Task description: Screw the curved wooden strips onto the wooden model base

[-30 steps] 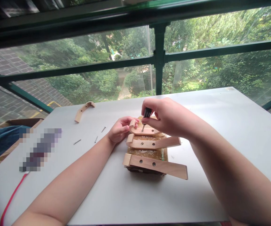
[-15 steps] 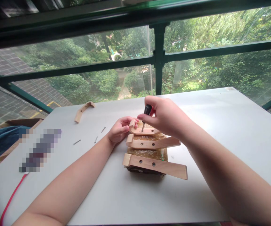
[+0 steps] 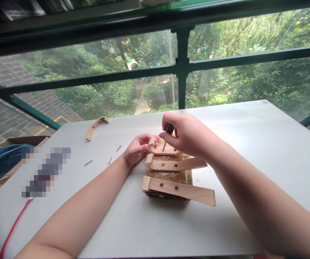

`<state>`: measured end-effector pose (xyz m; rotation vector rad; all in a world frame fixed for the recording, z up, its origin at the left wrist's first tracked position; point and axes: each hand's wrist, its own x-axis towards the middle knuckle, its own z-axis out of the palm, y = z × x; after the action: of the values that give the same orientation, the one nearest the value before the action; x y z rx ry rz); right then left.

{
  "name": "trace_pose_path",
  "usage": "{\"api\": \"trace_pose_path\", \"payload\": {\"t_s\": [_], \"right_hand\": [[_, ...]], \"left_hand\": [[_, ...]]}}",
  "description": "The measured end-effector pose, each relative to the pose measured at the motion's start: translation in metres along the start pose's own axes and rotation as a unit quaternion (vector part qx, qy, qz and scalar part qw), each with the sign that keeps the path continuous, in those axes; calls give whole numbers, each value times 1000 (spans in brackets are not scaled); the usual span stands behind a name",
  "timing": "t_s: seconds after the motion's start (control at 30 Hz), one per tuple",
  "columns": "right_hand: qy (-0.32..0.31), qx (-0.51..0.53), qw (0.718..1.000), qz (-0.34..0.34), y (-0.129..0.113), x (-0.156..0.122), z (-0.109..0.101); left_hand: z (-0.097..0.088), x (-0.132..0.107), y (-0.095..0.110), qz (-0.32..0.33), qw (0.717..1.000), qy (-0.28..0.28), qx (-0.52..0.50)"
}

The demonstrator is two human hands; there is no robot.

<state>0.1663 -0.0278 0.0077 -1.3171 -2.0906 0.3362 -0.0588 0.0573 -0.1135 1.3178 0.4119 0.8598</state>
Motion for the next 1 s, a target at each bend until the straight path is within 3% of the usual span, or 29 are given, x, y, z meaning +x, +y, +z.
{"api": "trace_pose_path", "payload": {"t_s": [0.3,0.73,1.0], "right_hand": [[-67,-16,997,24,-2,-2,-12],[-103,-66,992,31,-3,-5,-23],[-90,-56,994,28,-3,-2,-20]], "left_hand": [[4,-2,2,-22,999,15,-31],[0,-3,-2,-36,998,19,-53],[0,-2,0,-29,999,13,-44]]}}
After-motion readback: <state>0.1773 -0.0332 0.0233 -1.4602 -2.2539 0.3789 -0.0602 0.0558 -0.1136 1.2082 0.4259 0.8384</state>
